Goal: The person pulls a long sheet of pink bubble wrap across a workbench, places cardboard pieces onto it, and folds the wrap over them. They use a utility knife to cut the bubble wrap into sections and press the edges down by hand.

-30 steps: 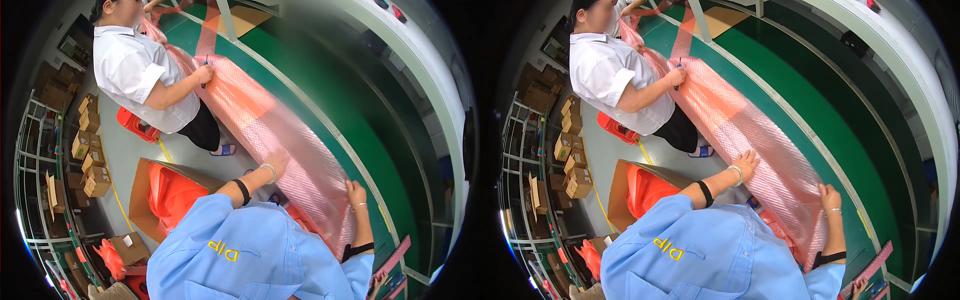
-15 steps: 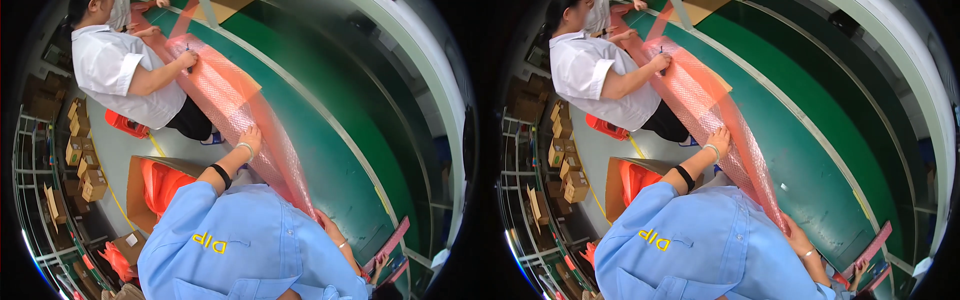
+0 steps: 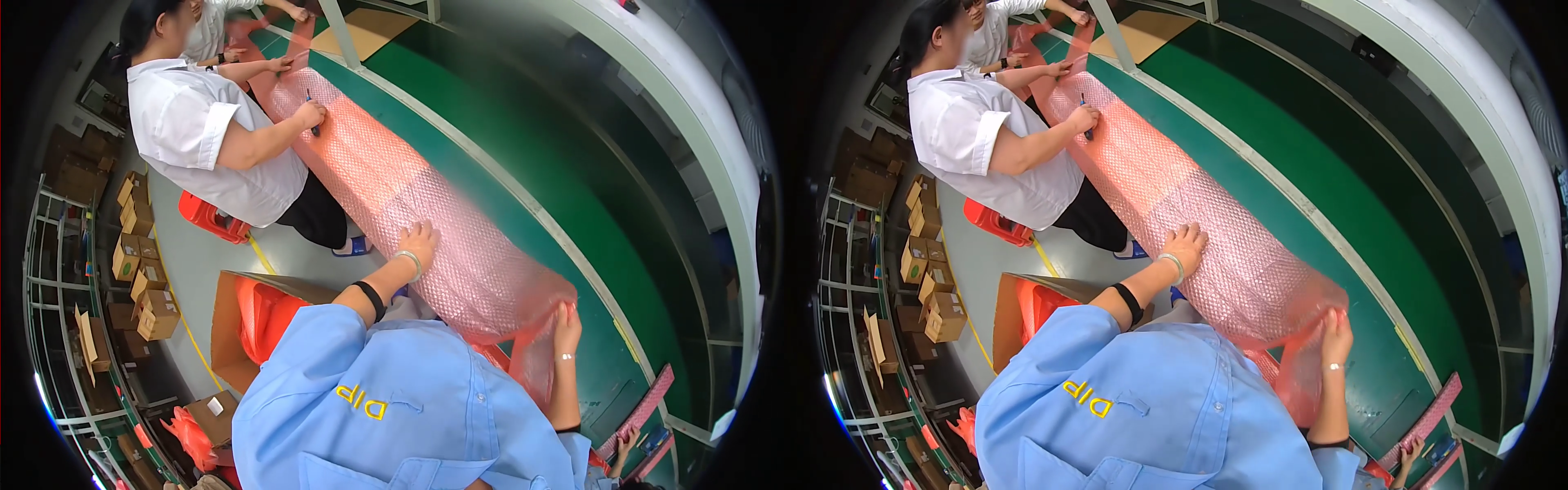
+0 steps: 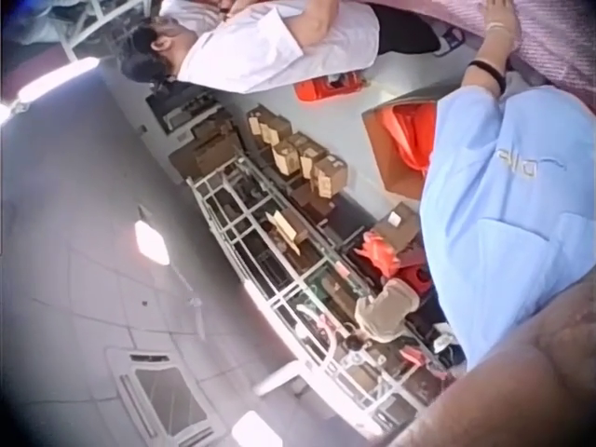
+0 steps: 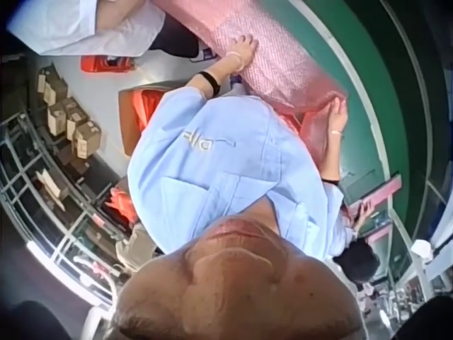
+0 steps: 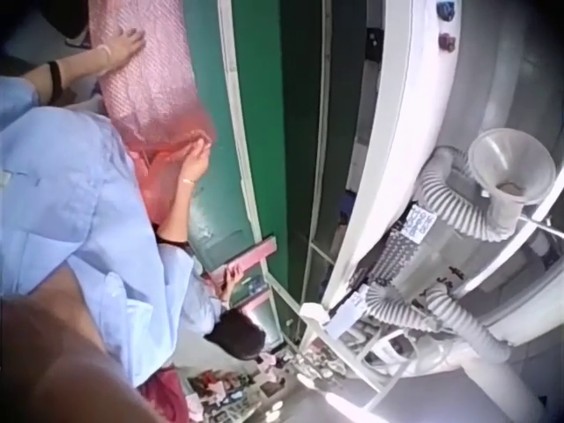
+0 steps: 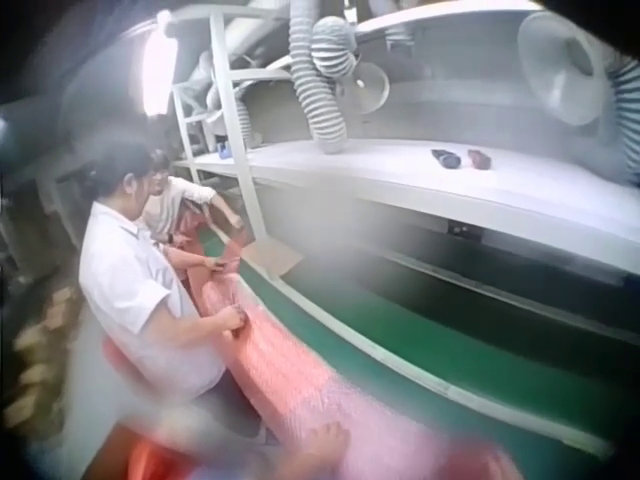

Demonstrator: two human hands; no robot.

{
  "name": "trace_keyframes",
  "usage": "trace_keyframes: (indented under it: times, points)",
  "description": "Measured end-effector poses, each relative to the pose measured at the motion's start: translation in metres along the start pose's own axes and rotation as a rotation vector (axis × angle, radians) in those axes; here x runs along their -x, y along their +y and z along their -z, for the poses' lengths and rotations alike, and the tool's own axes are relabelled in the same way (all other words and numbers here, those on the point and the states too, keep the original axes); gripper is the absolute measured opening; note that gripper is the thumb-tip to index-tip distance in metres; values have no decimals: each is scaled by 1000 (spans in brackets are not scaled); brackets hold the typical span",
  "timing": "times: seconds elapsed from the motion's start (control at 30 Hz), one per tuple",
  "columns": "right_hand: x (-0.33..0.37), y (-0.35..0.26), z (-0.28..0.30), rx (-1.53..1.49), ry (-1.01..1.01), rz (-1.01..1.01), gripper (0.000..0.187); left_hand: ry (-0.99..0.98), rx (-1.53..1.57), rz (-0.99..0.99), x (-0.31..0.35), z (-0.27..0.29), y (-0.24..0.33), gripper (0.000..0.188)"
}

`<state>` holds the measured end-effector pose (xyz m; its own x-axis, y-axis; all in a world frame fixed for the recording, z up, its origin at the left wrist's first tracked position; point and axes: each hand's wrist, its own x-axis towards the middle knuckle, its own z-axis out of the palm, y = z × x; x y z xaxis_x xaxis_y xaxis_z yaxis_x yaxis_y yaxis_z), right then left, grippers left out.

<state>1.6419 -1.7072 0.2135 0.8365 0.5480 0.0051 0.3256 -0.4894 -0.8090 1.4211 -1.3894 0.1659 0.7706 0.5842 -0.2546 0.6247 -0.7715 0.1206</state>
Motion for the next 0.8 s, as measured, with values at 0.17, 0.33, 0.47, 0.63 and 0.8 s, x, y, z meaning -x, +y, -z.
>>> trace_keyframes:
  times: [0.17, 0.33, 0.47, 0.63, 0.8]
  points:
    - [-77, -49, -54, 225, -60, 200, 31, 40, 35, -137, 1, -5, 22, 44]
    - [-156, -101, -69, 191, -151, 216, 32, 118, 150, -310, -17, -23, 21, 53]
    - [-157, -104, -60, 333, -59, 147, 36, 60, 26, -322, -27, -27, -8, 61]
    - [-37, -38, -29, 185, -339, -25, 58, 22, -138, -283, -46, -29, -10, 62]
    - [118, 29, 19, 70, -650, -341, 69, -6, -261, -210, -58, -18, -27, 55]
